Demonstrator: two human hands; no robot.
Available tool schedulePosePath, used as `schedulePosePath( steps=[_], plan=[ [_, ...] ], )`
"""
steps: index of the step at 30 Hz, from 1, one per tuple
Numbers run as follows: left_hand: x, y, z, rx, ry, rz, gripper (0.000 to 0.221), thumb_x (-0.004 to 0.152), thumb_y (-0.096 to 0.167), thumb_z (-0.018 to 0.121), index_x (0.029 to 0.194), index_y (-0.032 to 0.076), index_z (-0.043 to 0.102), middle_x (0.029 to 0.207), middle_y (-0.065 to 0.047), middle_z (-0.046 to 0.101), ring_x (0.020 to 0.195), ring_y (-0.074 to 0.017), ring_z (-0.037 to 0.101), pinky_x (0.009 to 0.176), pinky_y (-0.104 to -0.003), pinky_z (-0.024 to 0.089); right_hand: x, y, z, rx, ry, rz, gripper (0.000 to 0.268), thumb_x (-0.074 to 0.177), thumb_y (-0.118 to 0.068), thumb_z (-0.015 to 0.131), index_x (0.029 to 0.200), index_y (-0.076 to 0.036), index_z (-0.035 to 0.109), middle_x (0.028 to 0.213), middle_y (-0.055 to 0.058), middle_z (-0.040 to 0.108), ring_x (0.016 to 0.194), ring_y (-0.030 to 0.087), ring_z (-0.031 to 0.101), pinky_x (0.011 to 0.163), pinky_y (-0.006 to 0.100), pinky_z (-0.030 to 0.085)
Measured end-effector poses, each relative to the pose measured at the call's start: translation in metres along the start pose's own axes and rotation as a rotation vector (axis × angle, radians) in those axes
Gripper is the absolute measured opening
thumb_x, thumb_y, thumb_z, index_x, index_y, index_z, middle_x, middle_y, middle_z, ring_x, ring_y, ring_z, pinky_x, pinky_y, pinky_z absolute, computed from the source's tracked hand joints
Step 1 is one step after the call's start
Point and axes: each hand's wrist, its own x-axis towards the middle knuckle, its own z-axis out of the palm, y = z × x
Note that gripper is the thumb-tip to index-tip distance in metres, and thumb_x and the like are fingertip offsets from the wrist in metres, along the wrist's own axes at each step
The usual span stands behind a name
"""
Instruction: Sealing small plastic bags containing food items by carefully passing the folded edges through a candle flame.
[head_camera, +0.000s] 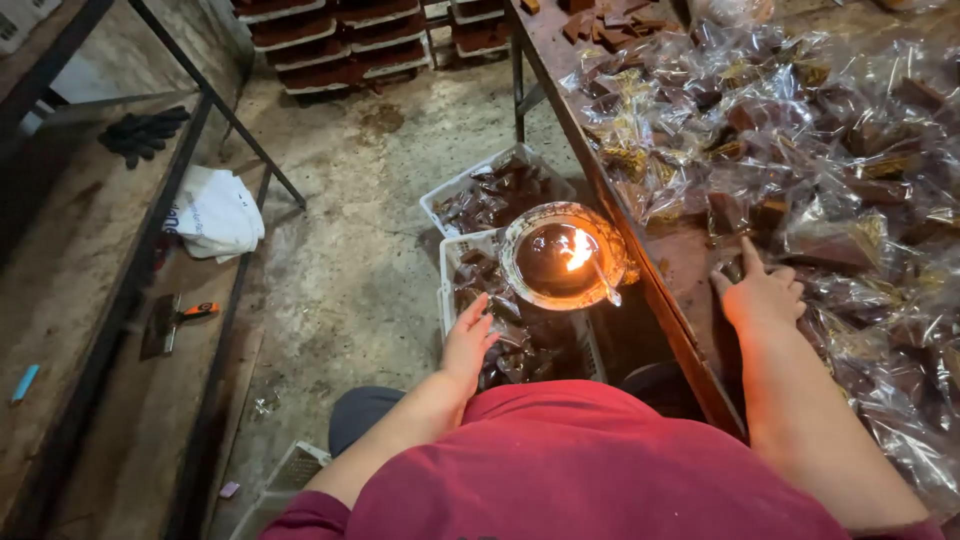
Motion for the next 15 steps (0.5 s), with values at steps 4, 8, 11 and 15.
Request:
schedulePosePath(
  steps=[4,8,11,15],
  plan=[
    [-0.009,0.011,0.006,-0.006,0.027,0.017,0.051,0.102,0.013,0.045,0.153,0.015,0.046,0.165,-0.006,0.037,0.152,-0.0247,0.037,0.119,-0.041,0.042,0.005,0.005,0.009,-0.022,0.026,-0.069,0.060,0.100,-0.065,0.047,0.147,-0.028,0.045,0.148,0.027,0.041,0.130,0.050,0.046,0.106,0.060,0.038],
    [-0.018,0.019,0.007,0.029,0.065,0.013,0.045,0.101,0.020,0.049,0.145,0.015,0.056,0.149,-0.006,0.053,0.136,-0.0229,0.052,0.111,-0.038,0.048,-0.017,0.002,0.011,0.520,0.177,-0.248,0.045,0.100,-0.037,0.060,0.138,-0.015,0.050,0.126,0.019,0.053,0.106,0.039,0.057,0.087,0.052,0.046],
    [-0.004,-0.005,0.001,-0.066,-0.107,0.062,0.042,0.102,0.028,0.055,0.142,0.016,0.059,0.130,-0.009,0.067,0.116,-0.0227,0.066,0.096,-0.038,0.057,-0.037,-0.019,0.024,0.847,0.355,-0.653,0.033,0.093,-0.017,0.068,0.123,-0.007,0.061,0.108,0.019,0.063,0.097,0.036,0.061,0.083,0.045,0.048],
    [-0.020,-0.007,0.015,-0.381,-0.578,-0.162,0.065,0.099,0.064,0.055,0.143,0.017,0.055,0.136,-0.022,0.063,0.118,-0.0430,0.066,0.085,-0.053,0.063,-0.115,-0.076,0.046,0.570,-0.012,-1.255,0.046,0.068,-0.021,0.091,0.106,-0.004,0.072,0.097,0.022,0.070,0.095,0.043,0.070,0.081,0.050,0.058]
  ],
)
